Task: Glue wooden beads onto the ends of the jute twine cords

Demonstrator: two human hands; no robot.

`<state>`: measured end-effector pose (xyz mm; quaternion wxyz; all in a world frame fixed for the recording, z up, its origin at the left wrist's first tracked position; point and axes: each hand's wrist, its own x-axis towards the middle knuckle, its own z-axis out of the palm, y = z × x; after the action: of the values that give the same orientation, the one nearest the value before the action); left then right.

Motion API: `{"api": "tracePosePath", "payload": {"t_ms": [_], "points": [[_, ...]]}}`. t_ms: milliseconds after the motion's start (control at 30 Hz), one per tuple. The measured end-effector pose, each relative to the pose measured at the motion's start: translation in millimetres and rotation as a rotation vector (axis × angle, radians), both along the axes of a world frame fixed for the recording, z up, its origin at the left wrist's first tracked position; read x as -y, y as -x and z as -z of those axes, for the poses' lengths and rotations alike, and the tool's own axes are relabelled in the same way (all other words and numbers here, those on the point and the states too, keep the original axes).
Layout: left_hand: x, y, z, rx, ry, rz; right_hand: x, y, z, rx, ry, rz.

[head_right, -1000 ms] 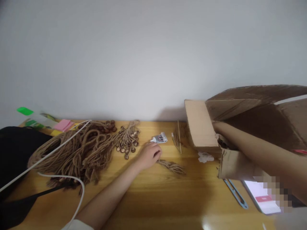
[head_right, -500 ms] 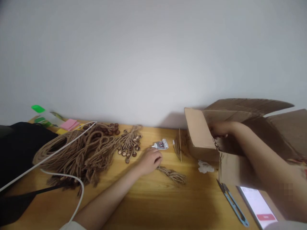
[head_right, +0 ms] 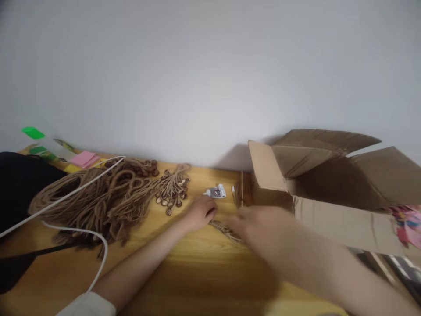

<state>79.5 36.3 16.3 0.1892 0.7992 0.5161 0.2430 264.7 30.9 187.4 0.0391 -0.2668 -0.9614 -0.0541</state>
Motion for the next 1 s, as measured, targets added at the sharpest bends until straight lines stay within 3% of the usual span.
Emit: {"api": "tracePosePath", "payload": {"t_ms": [33,100,200,433,533,733,1000], "points": [[0,0,-0.4,-0.004,0.002,0.007,12,18,19.7,0.173,0.070,-0.121],[0,1,-2.4,-0.018,-0.002,0.014,32,49,56.5,0.351,0.082,-0.198],[1,3,-6.3,-0.055,-0.007,0.026,51,75,92.1,0.393,0.096,-0.342],[0,2,-6.4,-0.057,-0.017,0.008,54,74,110.4,0.330,0.061,-0.099],[0,2,-5.6,-0.055,-0.025,-0.003,58,68,130.8,0.281,0.082,-0.043],[0,2,-3.9,-0.049,-0.023,0.011,75,53,175.8,-0.206,0.031,0.106],[-2,1,1.5,-0.031,-0.020,0.011,76,53,179.2,-0.369,-0.013,0.130]]}}
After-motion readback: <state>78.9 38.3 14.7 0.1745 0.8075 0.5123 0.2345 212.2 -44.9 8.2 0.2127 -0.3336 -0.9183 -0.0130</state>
